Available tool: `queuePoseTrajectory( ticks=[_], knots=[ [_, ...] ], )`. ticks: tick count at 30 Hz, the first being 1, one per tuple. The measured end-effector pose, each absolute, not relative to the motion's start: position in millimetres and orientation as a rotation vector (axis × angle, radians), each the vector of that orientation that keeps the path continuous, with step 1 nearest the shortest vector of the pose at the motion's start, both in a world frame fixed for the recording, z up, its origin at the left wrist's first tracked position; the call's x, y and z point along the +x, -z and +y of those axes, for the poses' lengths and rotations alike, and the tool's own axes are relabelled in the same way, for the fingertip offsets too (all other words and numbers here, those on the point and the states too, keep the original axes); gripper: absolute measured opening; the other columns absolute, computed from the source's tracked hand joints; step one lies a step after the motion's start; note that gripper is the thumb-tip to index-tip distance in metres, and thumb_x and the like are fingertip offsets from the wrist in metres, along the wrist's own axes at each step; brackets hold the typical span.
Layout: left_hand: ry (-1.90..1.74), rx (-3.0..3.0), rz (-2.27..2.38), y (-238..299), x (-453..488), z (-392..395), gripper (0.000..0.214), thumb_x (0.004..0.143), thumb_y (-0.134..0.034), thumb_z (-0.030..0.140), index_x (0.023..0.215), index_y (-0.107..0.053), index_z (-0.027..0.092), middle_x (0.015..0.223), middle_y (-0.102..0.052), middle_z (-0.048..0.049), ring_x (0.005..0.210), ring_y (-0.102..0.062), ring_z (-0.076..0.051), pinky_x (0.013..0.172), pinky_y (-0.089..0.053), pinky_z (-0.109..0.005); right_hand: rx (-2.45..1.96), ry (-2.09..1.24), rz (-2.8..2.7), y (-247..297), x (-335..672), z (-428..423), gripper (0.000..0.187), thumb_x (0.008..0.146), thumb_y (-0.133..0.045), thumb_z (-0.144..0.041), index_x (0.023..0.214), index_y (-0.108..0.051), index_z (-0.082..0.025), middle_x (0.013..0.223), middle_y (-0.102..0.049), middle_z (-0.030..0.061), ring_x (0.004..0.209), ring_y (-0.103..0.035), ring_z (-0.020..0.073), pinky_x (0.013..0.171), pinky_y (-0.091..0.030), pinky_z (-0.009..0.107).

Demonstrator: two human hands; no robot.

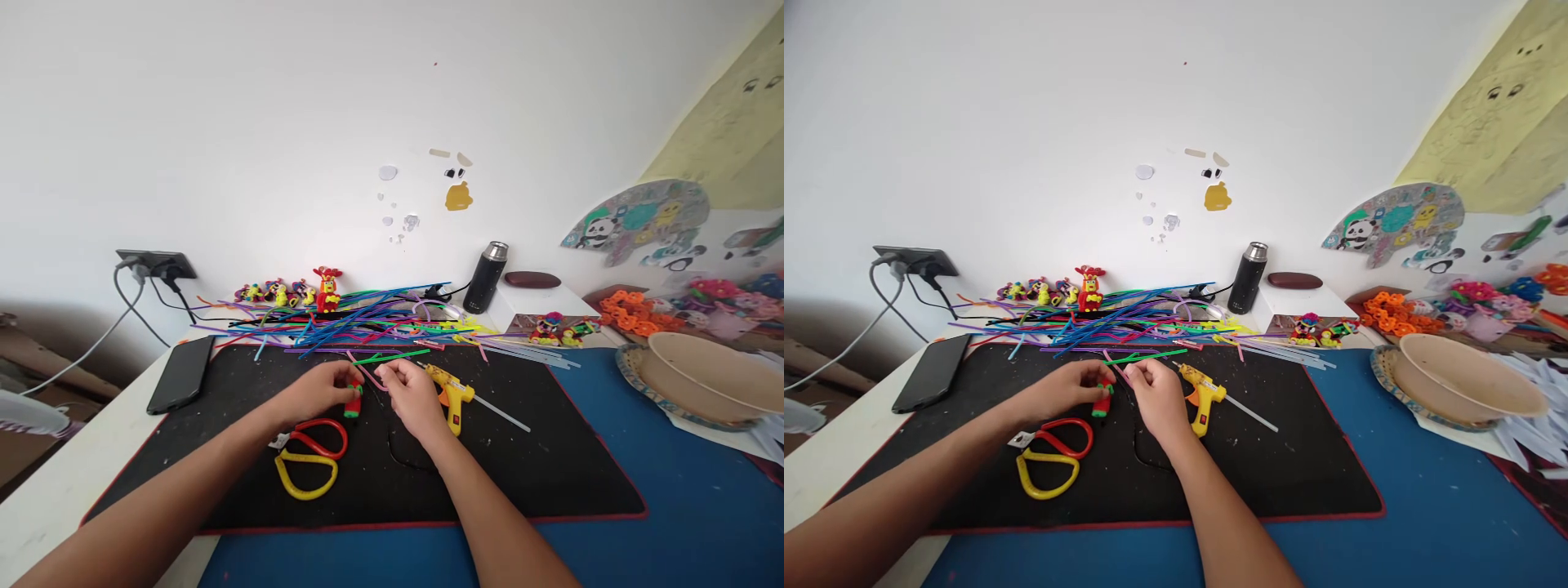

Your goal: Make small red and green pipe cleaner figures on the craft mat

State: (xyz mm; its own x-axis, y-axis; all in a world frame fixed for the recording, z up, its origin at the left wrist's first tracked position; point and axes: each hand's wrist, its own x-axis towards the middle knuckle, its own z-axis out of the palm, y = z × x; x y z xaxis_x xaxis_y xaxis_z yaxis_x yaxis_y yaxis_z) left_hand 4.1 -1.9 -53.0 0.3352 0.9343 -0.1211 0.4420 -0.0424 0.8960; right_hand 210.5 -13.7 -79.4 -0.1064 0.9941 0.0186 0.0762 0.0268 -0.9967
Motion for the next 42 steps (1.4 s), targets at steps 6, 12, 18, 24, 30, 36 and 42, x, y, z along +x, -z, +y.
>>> queuePoseTrajectory(
  ticks=[6,12,18,24,30,36,42],
  knots=[
    [-0.715,2.058,1.337,55,-10,17,0.027,0.078,-0.075,0.049,0.094,-0.081,0.029,0.100,-0.077,-0.0069,0.096,-0.067,-0.029,0.085,-0.050,-0.036,-1.198,-1.203,-1.393,84,208,-15,0.032,0.091,-0.065,-0.052,0.080,-0.069,-0.022,0.057,-0.051,-0.0037,0.046,-0.037,0.0124,0.045,-0.027,0.026],
    [-0.954,1.790,2.001,42,-63,125,0.055,0.079,-0.068,0.047,0.124,-0.068,0.016,0.120,-0.075,-0.0142,0.108,-0.067,-0.031,0.094,-0.049,-0.037,-1.261,-1.053,-1.515,75,206,-21,0.030,0.096,-0.059,-0.047,0.081,-0.068,-0.023,0.062,-0.055,-0.0016,0.057,-0.046,0.0163,0.054,-0.031,0.028],
    [-0.904,1.706,2.131,54,-71,193,0.058,0.078,-0.069,0.042,0.127,-0.065,0.011,0.126,-0.074,-0.0196,0.115,-0.067,-0.035,0.097,-0.047,-0.040,-1.269,-1.008,-1.594,73,205,-24,0.030,0.099,-0.056,-0.045,0.083,-0.070,-0.023,0.062,-0.055,-0.0013,0.057,-0.047,0.0165,0.055,-0.032,0.029],
    [-0.893,1.721,2.147,60,-63,204,0.044,0.076,-0.071,0.043,0.110,-0.073,0.014,0.115,-0.078,-0.0173,0.109,-0.069,-0.039,0.091,-0.049,-0.042,-1.265,-1.011,-1.614,71,203,-28,0.029,0.100,-0.057,-0.043,0.084,-0.071,-0.023,0.058,-0.054,-0.0022,0.054,-0.047,0.0159,0.055,-0.032,0.029],
    [-0.994,1.709,2.096,43,-55,181,0.041,0.078,-0.071,0.040,0.110,-0.069,0.014,0.115,-0.077,-0.0153,0.104,-0.071,-0.033,0.088,-0.053,-0.040,-1.246,-1.004,-1.629,66,202,-30,0.026,0.100,-0.057,-0.041,0.086,-0.072,-0.023,0.062,-0.059,-0.0015,0.057,-0.052,0.0159,0.057,-0.035,0.029],
    [-1.188,1.709,1.616,17,-21,102,0.046,0.077,-0.074,0.044,0.112,-0.058,0.020,0.107,-0.077,-0.0076,0.096,-0.072,-0.025,0.082,-0.056,-0.034,-1.190,-1.007,-1.509,62,206,-28,0.026,0.099,-0.058,-0.042,0.087,-0.071,-0.023,0.066,-0.062,-0.0006,0.058,-0.053,0.0166,0.057,-0.036,0.029],
    [-0.998,1.871,1.620,6,22,19,0.040,0.079,-0.068,0.054,0.101,-0.054,0.024,0.085,-0.067,0.0000,0.073,-0.063,-0.021,0.066,-0.047,-0.031,-1.166,-0.988,-1.372,63,209,-23,0.022,0.096,-0.062,-0.041,0.093,-0.072,-0.022,0.068,-0.062,-0.0009,0.059,-0.052,0.0159,0.058,-0.040,0.028]
  ],
)
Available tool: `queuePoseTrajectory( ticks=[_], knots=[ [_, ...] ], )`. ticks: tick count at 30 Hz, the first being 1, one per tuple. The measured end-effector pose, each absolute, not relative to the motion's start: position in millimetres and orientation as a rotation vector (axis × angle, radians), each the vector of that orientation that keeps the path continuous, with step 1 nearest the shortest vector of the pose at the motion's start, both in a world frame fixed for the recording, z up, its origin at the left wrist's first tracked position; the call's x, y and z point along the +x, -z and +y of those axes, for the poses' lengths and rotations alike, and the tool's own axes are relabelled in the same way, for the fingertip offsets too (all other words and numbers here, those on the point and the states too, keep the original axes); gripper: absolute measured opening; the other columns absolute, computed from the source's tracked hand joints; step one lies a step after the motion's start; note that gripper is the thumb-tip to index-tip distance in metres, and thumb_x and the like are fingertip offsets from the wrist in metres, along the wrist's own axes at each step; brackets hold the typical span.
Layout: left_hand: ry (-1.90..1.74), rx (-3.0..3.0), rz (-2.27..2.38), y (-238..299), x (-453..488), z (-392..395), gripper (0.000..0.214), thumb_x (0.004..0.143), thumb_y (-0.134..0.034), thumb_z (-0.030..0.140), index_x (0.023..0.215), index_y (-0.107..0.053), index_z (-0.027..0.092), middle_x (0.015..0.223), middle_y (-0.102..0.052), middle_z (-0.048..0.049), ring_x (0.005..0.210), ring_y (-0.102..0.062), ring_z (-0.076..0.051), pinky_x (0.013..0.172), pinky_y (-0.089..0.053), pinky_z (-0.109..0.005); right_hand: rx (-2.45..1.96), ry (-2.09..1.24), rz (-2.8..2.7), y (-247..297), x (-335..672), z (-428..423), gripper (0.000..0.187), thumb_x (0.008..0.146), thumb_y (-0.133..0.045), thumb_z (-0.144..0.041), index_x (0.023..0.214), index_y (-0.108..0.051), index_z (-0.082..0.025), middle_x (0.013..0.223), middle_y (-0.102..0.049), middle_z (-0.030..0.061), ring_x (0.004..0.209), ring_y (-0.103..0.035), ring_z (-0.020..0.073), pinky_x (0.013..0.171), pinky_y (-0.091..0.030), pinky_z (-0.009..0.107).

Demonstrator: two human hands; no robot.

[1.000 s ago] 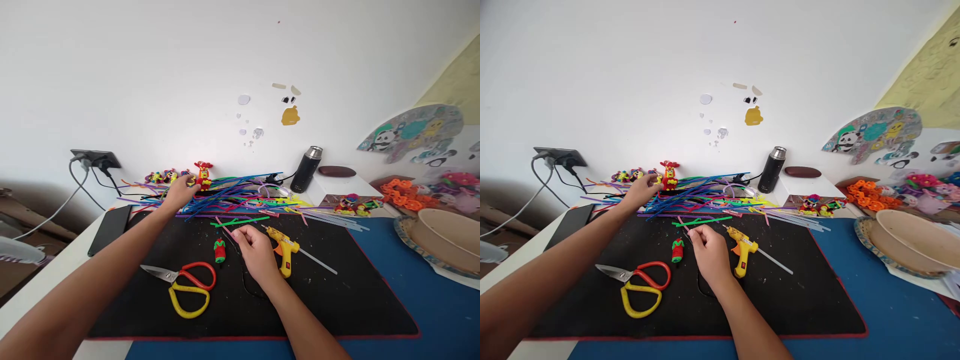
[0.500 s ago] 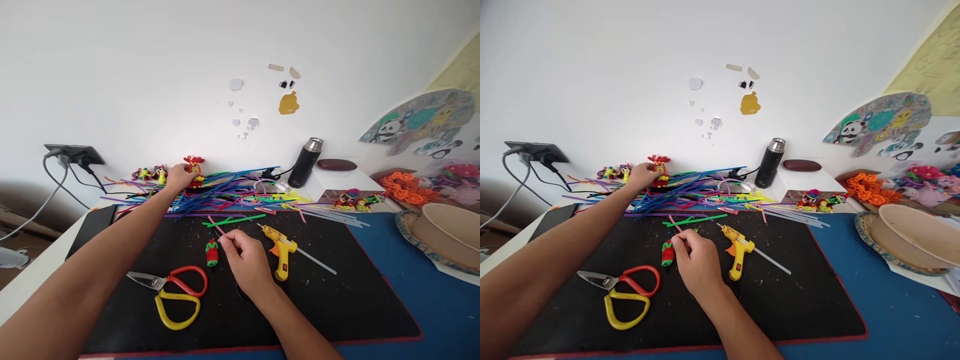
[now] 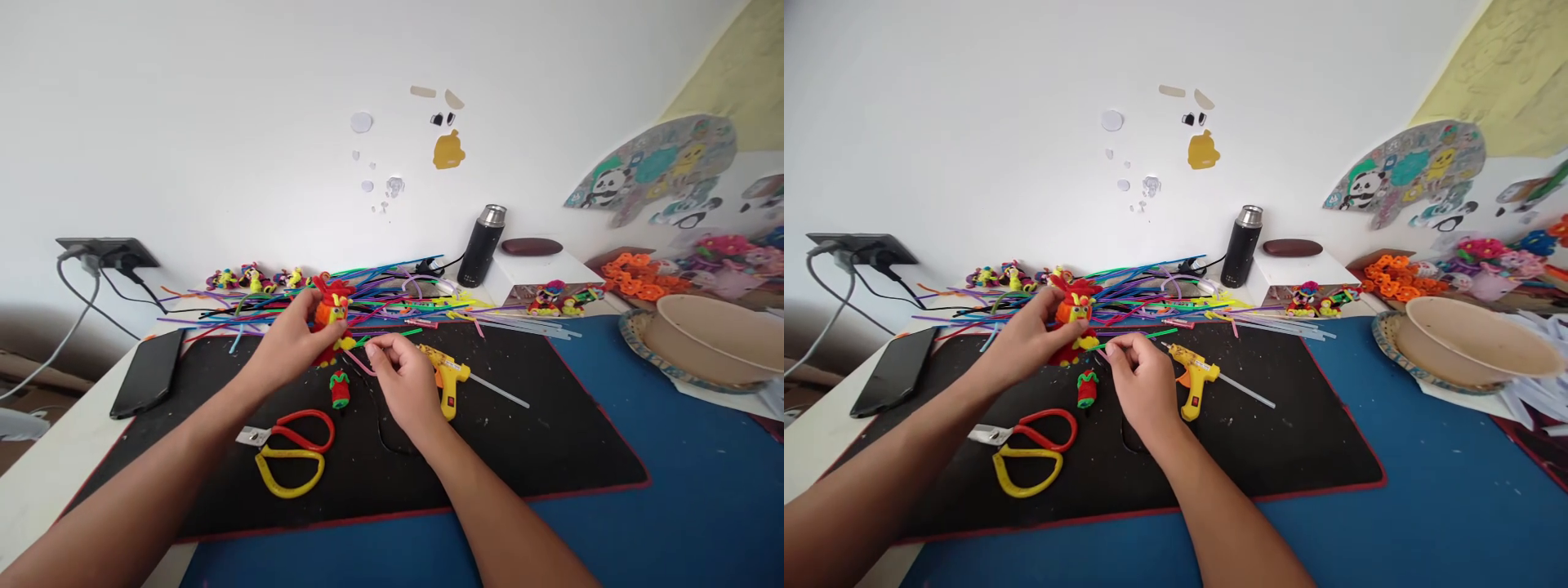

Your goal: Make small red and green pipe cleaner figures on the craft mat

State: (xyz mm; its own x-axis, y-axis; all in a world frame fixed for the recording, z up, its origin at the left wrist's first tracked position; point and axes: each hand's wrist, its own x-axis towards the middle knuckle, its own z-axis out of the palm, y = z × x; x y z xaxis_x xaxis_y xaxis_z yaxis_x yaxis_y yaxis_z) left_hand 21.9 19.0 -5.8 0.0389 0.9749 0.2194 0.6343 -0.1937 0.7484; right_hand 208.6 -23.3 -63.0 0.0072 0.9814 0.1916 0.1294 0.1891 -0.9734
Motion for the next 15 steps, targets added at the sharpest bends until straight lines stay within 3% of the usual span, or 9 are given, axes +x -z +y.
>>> queuePoseTrajectory(
  ticks=[4,15],
  knots=[
    [-0.863,1.939,1.669,11,37,-4,0.035,0.082,-0.064,0.052,0.099,-0.051,0.025,0.081,-0.063,0.0020,0.066,-0.058,-0.019,0.061,-0.042,-0.029,-1.177,-0.933,-1.410,63,208,-23,0.019,0.096,-0.062,-0.039,0.097,-0.072,-0.023,0.063,-0.059,-0.0021,0.057,-0.052,0.0166,0.058,-0.040,0.029],
    [-0.678,2.196,1.757,16,52,-20,0.032,0.084,-0.059,0.042,0.109,-0.048,0.025,0.092,-0.068,-0.0046,0.085,-0.070,-0.029,0.068,-0.046,-0.033,-1.200,-0.928,-1.419,67,206,-20,0.016,0.095,-0.063,-0.036,0.092,-0.070,-0.022,0.064,-0.063,-0.0021,0.058,-0.057,0.0164,0.058,-0.040,0.027]
  ],
)
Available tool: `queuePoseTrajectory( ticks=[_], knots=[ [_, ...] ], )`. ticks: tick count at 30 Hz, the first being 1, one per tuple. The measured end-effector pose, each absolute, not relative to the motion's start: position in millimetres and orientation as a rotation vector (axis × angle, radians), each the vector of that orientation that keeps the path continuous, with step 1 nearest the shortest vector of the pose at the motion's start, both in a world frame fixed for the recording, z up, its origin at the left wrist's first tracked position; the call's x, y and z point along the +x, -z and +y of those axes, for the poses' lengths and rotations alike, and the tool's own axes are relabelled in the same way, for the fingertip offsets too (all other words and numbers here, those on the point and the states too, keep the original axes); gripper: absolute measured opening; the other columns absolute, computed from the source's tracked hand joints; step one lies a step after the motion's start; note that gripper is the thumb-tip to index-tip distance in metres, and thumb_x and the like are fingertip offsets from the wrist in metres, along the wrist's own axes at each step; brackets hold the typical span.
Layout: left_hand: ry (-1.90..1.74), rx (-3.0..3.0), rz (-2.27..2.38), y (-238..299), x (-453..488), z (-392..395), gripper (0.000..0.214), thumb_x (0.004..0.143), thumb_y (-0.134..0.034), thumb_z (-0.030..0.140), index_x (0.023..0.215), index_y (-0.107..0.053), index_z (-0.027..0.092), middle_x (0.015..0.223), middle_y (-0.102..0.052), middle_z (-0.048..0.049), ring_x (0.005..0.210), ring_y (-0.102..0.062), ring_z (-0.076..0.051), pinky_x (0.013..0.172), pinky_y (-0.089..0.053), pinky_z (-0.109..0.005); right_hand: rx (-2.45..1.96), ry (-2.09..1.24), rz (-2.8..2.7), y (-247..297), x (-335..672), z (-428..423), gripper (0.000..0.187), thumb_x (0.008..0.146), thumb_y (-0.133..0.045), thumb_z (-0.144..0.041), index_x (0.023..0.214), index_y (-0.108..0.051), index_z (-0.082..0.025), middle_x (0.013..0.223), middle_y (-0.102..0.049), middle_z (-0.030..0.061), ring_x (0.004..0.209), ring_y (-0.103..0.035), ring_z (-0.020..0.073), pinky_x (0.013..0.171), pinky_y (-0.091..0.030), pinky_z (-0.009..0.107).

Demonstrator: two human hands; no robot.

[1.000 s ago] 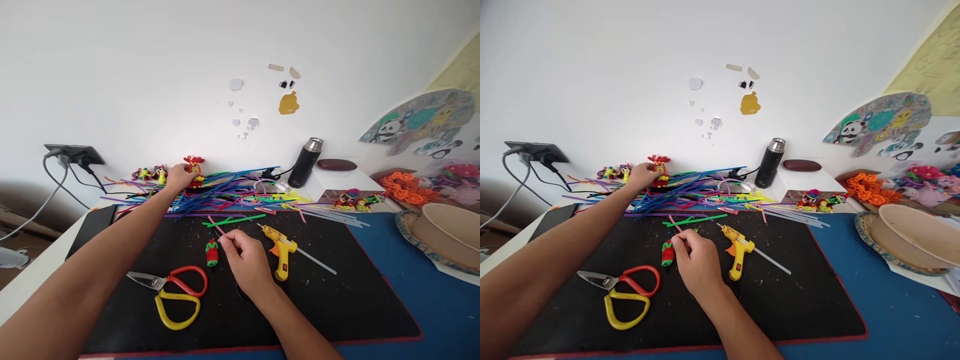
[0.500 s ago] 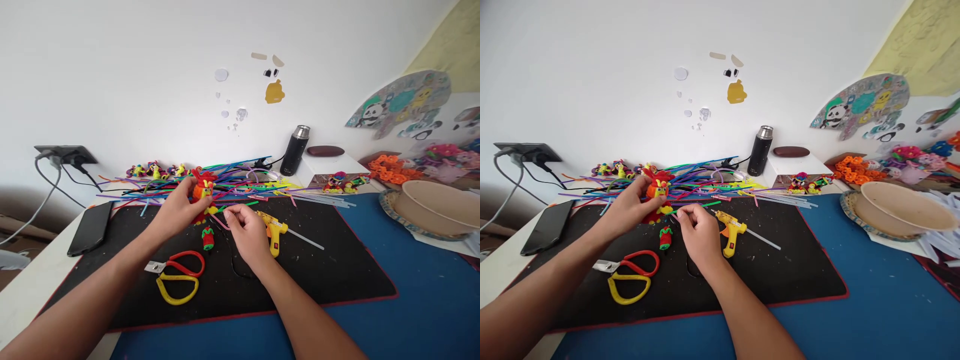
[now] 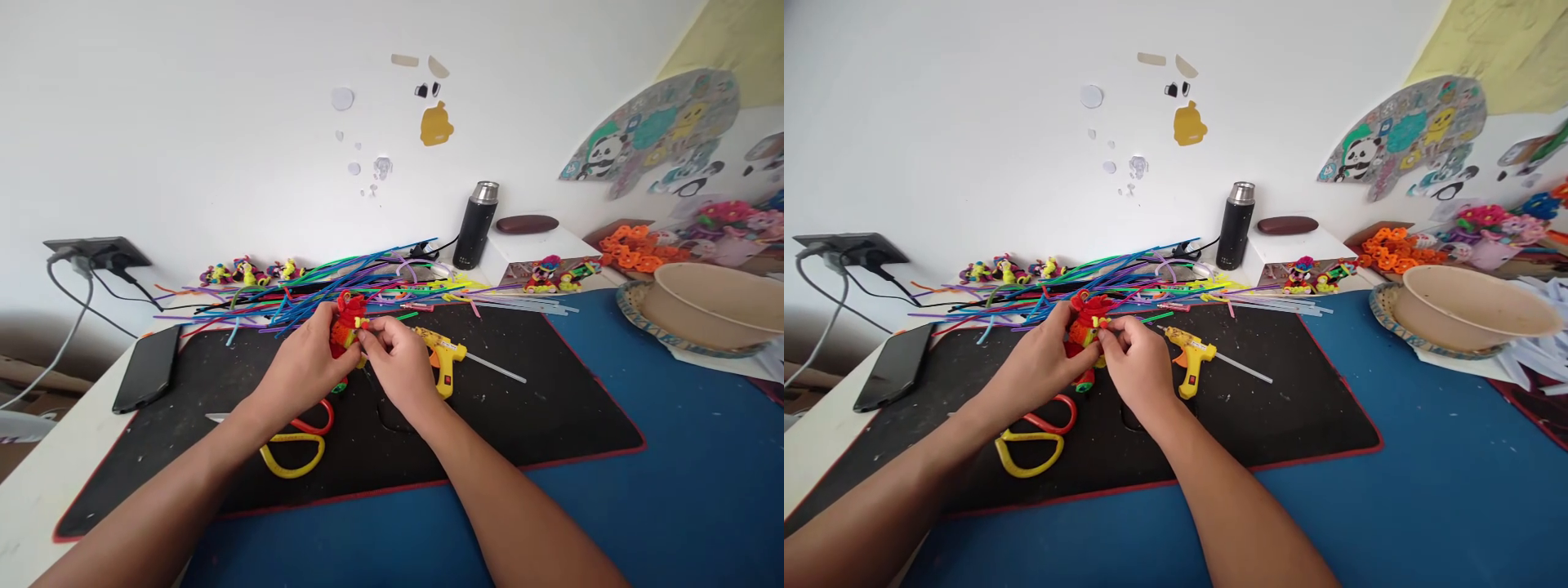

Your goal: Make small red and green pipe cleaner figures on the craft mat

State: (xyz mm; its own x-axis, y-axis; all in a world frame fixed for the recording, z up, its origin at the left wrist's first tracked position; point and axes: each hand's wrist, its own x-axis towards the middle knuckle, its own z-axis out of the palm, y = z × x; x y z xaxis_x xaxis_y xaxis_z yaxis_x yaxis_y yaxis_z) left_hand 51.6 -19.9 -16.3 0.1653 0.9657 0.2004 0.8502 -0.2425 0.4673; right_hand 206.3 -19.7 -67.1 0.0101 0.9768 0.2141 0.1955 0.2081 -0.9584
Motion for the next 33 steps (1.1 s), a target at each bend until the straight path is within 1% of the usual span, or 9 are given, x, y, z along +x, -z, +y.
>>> queuePoseTrajectory(
  ticks=[4,7,10,13,15,19,22,27,33],
  knots=[
    [-0.626,2.251,1.803,14,55,-24,0.026,0.086,-0.056,0.039,0.106,-0.045,0.025,0.090,-0.069,-0.0051,0.086,-0.071,-0.031,0.067,-0.047,-0.034,-1.199,-0.889,-1.458,66,206,-21,0.015,0.095,-0.061,-0.033,0.091,-0.070,-0.022,0.061,-0.059,-0.0036,0.055,-0.053,0.0153,0.055,-0.037,0.026],
    [-0.618,2.296,1.811,14,56,-27,0.026,0.088,-0.055,0.041,0.105,-0.044,0.025,0.089,-0.068,-0.0060,0.084,-0.071,-0.031,0.066,-0.047,-0.034,-1.203,-0.850,-1.492,64,206,-23,0.014,0.095,-0.061,-0.031,0.089,-0.071,-0.022,0.058,-0.055,-0.0045,0.053,-0.048,0.0143,0.053,-0.034,0.026],
    [-0.609,2.263,1.807,12,57,-27,0.027,0.087,-0.056,0.042,0.104,-0.044,0.025,0.085,-0.067,-0.0039,0.079,-0.070,-0.029,0.064,-0.045,-0.033,-1.192,-0.874,-1.489,64,207,-23,0.015,0.095,-0.060,-0.030,0.087,-0.070,-0.022,0.059,-0.057,-0.0041,0.053,-0.049,0.0139,0.053,-0.034,0.026],
    [-0.583,2.148,1.774,7,55,-26,0.026,0.085,-0.057,0.043,0.099,-0.044,0.026,0.078,-0.063,0.0005,0.071,-0.066,-0.025,0.061,-0.043,-0.031,-1.192,-0.887,-1.482,65,208,-21,0.017,0.095,-0.059,-0.032,0.085,-0.069,-0.022,0.059,-0.058,-0.0039,0.053,-0.050,0.0139,0.053,-0.034,0.026],
    [-0.574,2.114,1.757,5,54,-25,0.025,0.084,-0.058,0.043,0.095,-0.043,0.026,0.076,-0.061,0.0020,0.069,-0.063,-0.024,0.060,-0.041,-0.030,-1.196,-0.888,-1.482,66,208,-20,0.018,0.095,-0.059,-0.032,0.083,-0.068,-0.022,0.059,-0.059,-0.0037,0.053,-0.051,0.0142,0.053,-0.034,0.026],
    [-0.565,2.135,1.742,5,51,-22,0.025,0.085,-0.057,0.044,0.090,-0.039,0.026,0.078,-0.059,0.0015,0.070,-0.062,-0.023,0.060,-0.041,-0.031,-1.174,-0.932,-1.489,66,209,-19,0.017,0.094,-0.061,-0.034,0.086,-0.069,-0.022,0.063,-0.062,-0.0025,0.056,-0.055,0.0150,0.054,-0.036,0.026],
    [-0.521,2.153,1.772,7,52,-23,0.025,0.084,-0.056,0.042,0.090,-0.037,0.027,0.077,-0.060,0.0005,0.070,-0.064,-0.025,0.059,-0.040,-0.031,-1.177,-0.939,-1.517,65,208,-20,0.017,0.094,-0.063,-0.036,0.087,-0.069,-0.022,0.061,-0.060,-0.0033,0.054,-0.052,0.0142,0.053,-0.034,0.026],
    [-0.487,2.190,1.824,8,54,-25,0.024,0.083,-0.055,0.040,0.091,-0.037,0.027,0.075,-0.061,-0.0007,0.071,-0.066,-0.028,0.058,-0.040,-0.032,-1.169,-0.953,-1.519,64,208,-22,0.016,0.094,-0.063,-0.033,0.085,-0.068,-0.022,0.060,-0.058,-0.0042,0.053,-0.050,0.0135,0.052,-0.033,0.026],
    [-0.463,2.123,1.753,6,50,-22,0.028,0.085,-0.056,0.045,0.088,-0.035,0.028,0.074,-0.059,0.0018,0.067,-0.063,-0.024,0.057,-0.040,-0.031,-1.147,-1.010,-1.501,67,208,-19,0.019,0.095,-0.061,-0.035,0.083,-0.067,-0.022,0.063,-0.062,-0.0030,0.054,-0.051,0.0136,0.052,-0.035,0.026]
  ],
)
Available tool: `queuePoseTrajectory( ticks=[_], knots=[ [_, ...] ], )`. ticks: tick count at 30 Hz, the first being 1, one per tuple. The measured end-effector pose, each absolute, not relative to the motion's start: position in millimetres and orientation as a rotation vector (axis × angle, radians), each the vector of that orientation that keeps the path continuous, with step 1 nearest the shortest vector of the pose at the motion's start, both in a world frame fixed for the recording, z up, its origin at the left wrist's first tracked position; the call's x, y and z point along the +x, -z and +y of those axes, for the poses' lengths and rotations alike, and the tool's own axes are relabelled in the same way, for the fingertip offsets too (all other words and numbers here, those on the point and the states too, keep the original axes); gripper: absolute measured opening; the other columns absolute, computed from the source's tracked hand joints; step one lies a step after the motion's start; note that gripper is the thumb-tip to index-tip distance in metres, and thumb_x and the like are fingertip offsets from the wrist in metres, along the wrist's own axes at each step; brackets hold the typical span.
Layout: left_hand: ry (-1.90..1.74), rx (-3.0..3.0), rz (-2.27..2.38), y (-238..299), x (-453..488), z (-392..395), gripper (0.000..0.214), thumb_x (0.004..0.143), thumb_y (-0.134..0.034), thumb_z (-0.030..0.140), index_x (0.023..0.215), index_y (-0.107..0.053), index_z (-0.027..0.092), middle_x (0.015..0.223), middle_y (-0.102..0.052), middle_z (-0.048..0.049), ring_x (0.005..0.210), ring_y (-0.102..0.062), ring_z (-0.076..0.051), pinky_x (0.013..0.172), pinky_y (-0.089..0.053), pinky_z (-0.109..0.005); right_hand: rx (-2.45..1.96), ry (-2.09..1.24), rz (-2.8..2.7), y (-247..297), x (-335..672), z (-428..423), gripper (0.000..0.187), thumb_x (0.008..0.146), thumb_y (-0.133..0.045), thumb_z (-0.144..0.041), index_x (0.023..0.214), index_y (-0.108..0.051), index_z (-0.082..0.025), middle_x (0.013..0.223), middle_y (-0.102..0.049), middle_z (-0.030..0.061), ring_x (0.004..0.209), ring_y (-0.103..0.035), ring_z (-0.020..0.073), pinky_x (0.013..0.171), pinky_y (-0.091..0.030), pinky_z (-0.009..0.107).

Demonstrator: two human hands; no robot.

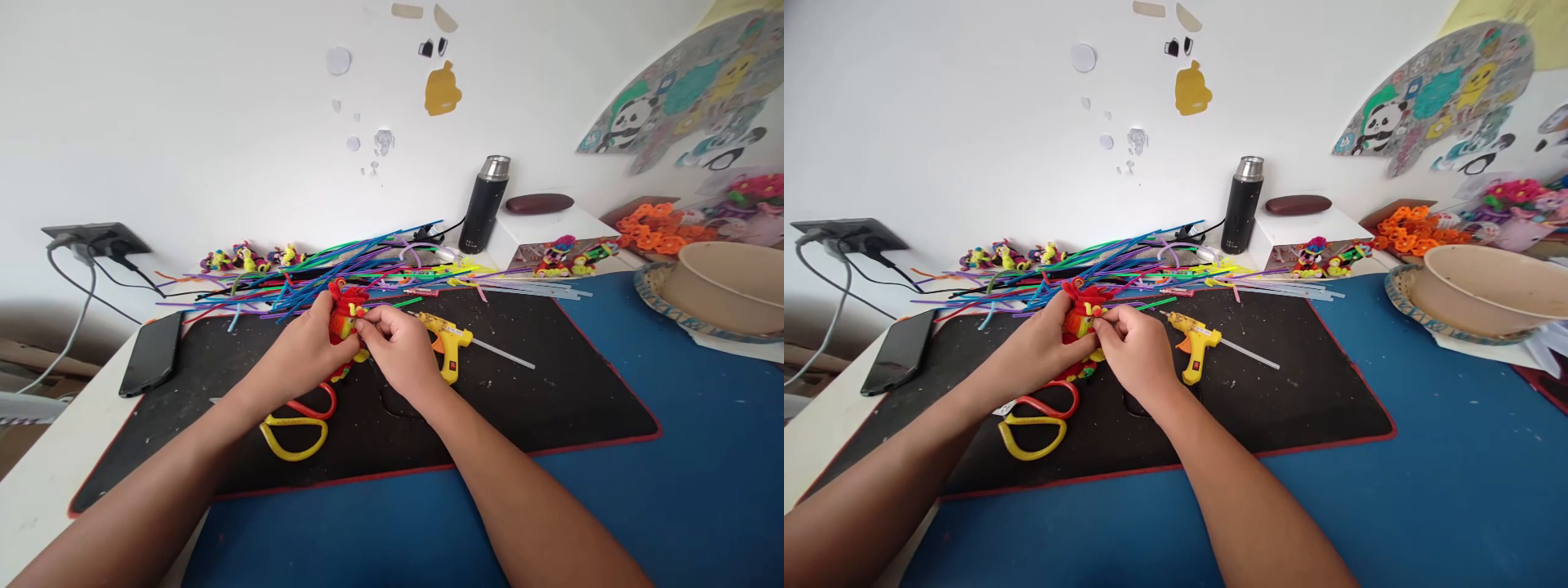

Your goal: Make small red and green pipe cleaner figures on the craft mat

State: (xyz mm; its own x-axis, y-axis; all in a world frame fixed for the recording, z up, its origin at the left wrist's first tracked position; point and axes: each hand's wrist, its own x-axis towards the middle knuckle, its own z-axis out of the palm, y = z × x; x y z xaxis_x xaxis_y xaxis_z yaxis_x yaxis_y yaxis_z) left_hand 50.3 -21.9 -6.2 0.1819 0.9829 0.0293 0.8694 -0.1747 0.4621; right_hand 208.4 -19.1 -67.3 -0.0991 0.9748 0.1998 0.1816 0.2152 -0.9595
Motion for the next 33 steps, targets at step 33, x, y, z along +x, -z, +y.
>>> queuePoseTrajectory(
  ticks=[33],
  knots=[
    [-0.421,2.240,1.745,7,63,-33,0.022,0.085,-0.055,0.037,0.096,-0.039,0.026,0.078,-0.063,-0.0032,0.070,-0.065,-0.029,0.058,-0.036,-0.033,-1.257,-1.003,-1.474,70,208,-19,0.013,0.087,-0.056,-0.021,0.083,-0.068,-0.022,0.070,-0.068,-0.0001,0.063,-0.061,0.0174,0.055,-0.040,0.026]
  ],
)
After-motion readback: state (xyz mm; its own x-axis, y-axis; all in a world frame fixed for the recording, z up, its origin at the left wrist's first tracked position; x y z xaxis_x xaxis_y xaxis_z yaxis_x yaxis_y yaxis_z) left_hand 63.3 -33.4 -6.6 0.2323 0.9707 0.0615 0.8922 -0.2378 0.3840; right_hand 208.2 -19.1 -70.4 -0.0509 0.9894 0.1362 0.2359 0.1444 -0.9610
